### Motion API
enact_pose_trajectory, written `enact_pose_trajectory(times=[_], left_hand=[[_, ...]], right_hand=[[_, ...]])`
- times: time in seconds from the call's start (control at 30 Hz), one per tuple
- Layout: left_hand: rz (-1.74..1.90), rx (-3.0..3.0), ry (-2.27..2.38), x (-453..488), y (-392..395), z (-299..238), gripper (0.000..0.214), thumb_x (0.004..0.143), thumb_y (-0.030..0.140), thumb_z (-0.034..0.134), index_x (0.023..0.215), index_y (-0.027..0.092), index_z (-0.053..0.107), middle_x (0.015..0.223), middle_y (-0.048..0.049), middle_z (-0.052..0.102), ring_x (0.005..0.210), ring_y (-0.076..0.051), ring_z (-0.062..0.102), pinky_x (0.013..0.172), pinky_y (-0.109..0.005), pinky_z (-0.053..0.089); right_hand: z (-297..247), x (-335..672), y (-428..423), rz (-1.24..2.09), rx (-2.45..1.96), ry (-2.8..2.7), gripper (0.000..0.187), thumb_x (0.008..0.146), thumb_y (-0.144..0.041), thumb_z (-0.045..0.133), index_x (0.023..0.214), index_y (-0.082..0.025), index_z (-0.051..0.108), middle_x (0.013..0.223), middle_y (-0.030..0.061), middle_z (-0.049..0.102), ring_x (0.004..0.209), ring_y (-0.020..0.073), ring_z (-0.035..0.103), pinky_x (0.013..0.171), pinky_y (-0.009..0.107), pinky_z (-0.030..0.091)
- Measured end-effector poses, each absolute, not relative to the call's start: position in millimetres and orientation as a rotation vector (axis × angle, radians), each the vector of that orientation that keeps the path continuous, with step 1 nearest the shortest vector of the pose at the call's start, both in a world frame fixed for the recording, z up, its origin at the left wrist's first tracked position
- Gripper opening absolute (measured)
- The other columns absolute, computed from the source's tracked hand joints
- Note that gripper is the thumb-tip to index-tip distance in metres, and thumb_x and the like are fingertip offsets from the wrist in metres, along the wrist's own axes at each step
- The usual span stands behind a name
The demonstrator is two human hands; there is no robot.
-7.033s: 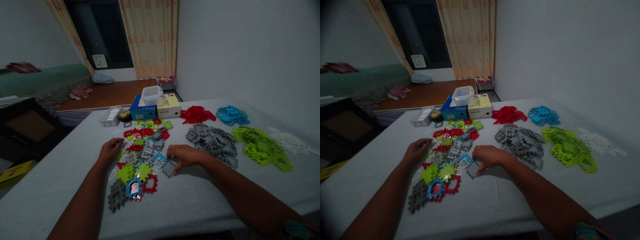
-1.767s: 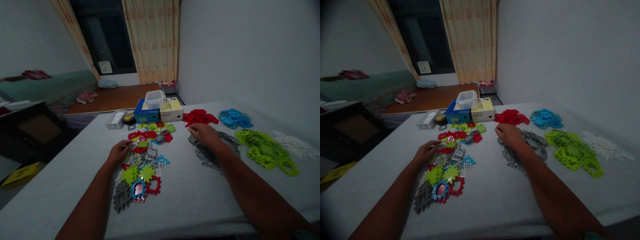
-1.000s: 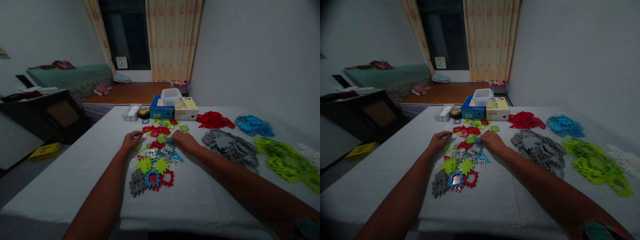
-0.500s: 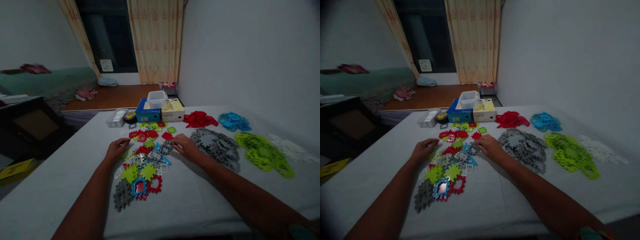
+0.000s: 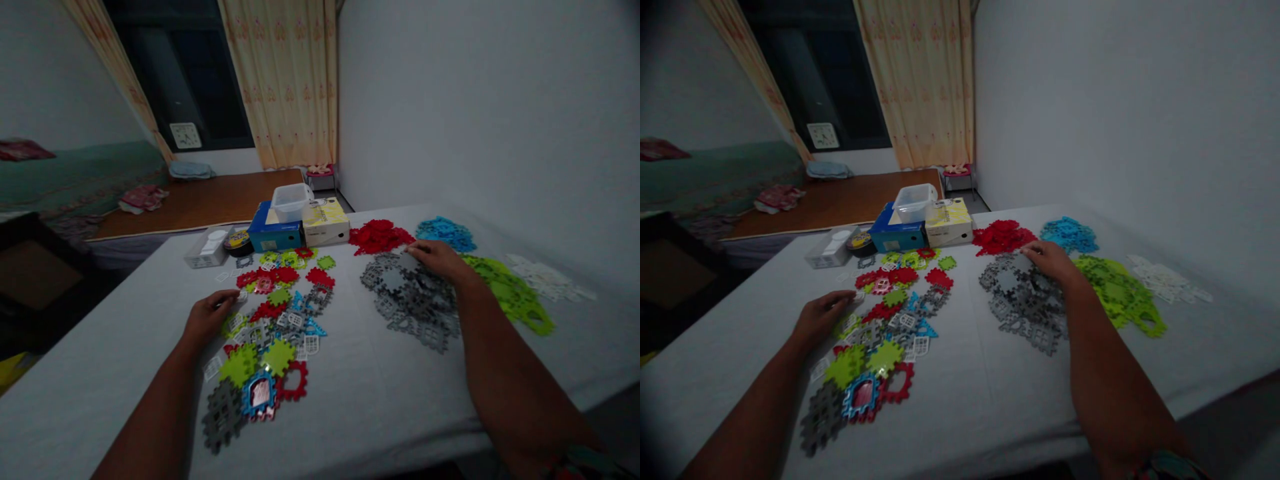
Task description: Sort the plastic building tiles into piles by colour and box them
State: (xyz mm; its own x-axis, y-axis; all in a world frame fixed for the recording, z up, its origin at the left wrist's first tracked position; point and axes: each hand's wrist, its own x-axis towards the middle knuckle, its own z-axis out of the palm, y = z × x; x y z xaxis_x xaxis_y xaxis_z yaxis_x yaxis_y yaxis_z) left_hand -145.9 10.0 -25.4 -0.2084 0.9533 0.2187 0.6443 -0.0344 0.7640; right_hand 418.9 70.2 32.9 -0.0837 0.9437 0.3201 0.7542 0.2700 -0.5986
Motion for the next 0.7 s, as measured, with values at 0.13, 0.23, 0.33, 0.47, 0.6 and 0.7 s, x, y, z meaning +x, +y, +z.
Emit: enact_pose_trajectory(times=[0.13,0.23,0.33,0.47,0.6,0.7], left_hand=[[1.12,1.67,1.896,-145,9,-25,0.052,0.065,0.065,0.065,0.088,0.021,0.077,0.095,-0.0095,0.078,0.092,-0.031,0.072,0.088,-0.04,0.055],[1.135,1.678,1.891,-143,7,-23,0.051,0.065,0.065,0.066,0.088,0.021,0.077,0.094,-0.0091,0.078,0.091,-0.03,0.072,0.087,-0.039,0.056],[1.139,1.679,1.884,-140,6,-18,0.051,0.064,0.065,0.067,0.086,0.02,0.077,0.093,-0.009,0.078,0.089,-0.03,0.072,0.087,-0.04,0.056],[1.147,1.685,1.863,-135,4,-15,0.053,0.061,0.067,0.068,0.083,0.019,0.077,0.092,-0.0097,0.078,0.09,-0.03,0.071,0.09,-0.041,0.055],[1.164,1.668,1.843,-136,5,-19,0.055,0.061,0.067,0.068,0.085,0.018,0.077,0.091,-0.0099,0.078,0.091,-0.029,0.071,0.09,-0.041,0.054],[1.174,1.666,1.837,-139,6,-24,0.055,0.063,0.066,0.068,0.087,0.018,0.077,0.091,-0.0097,0.078,0.089,-0.029,0.071,0.089,-0.041,0.055]], right_hand=[[26,420,72,0.312,-1.635,-1.997,0.03,0.083,-0.039,0.052,0.081,-0.02,0.074,0.084,0.0057,0.075,0.081,0.022,0.068,0.074,0.031,0.048],[27,420,72,0.218,-1.698,-1.991,0.03,0.086,-0.038,0.052,0.085,-0.019,0.076,0.088,0.0069,0.075,0.083,0.0223,0.068,0.072,0.03,0.047],[34,403,68,0.014,-1.666,-1.831,0.032,0.089,-0.038,0.051,0.092,-0.018,0.075,0.091,0.0087,0.075,0.081,0.0225,0.067,0.073,0.032,0.047],[35,335,49,0.038,-1.252,-1.846,0.027,0.093,-0.035,0.051,0.1,-0.019,0.072,0.098,0.0079,0.074,0.085,0.0202,0.066,0.078,0.033,0.05],[11,255,20,0.216,-0.869,-2.37,0.029,0.094,-0.024,0.054,0.119,-0.02,0.066,0.117,0.0087,0.07,0.106,0.0214,0.061,0.093,0.037,0.048],[-13,223,10,0.174,-0.934,-2.576,0.045,0.091,-0.026,0.061,0.135,-0.02,0.056,0.138,0.0118,0.058,0.125,0.0277,0.049,0.099,0.045,0.044]])
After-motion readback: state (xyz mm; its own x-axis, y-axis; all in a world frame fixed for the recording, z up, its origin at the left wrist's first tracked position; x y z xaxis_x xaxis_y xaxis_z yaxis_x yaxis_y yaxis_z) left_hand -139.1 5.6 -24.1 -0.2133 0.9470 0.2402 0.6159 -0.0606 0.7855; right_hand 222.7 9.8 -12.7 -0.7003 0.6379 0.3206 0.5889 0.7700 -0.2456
